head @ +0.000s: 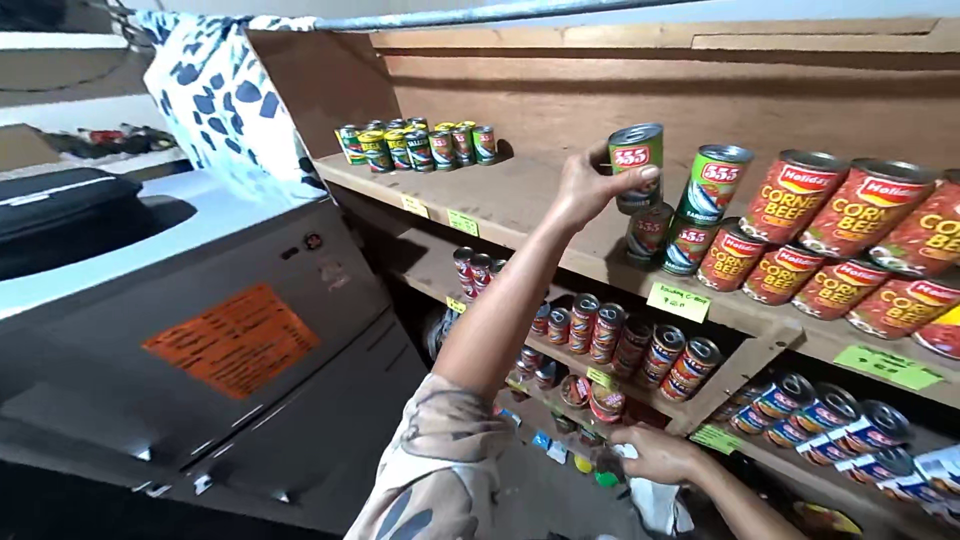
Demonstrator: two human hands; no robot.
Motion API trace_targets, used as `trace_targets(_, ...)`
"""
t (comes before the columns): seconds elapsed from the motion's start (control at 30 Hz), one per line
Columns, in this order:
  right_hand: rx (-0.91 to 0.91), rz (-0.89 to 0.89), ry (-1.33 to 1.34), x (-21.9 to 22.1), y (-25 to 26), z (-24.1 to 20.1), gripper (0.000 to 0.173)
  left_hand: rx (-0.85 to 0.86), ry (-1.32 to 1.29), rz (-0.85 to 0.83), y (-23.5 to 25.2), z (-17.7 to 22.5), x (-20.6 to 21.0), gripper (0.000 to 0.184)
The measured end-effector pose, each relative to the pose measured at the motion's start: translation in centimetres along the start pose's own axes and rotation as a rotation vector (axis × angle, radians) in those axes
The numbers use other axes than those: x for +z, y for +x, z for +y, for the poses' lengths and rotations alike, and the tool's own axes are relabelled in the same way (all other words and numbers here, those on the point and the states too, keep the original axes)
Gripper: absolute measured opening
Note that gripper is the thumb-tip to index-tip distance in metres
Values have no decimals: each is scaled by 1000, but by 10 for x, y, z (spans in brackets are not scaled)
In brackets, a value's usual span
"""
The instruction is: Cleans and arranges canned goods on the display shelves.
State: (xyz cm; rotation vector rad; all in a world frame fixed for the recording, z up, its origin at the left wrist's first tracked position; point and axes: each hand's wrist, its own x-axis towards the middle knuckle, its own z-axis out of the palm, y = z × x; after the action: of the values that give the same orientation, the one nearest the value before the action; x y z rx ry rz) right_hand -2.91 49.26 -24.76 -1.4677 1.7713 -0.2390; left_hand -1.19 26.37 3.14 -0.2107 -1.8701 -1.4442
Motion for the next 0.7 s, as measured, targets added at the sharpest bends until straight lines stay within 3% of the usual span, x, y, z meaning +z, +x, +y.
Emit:
trace_targets(0.27,64,114,129,16,-19,21,32,31,-49,-103,29,-32,25,37)
trace_targets(0.7,43,194,166,19,-15,22,31,31,37,-106,30,-41,25,42)
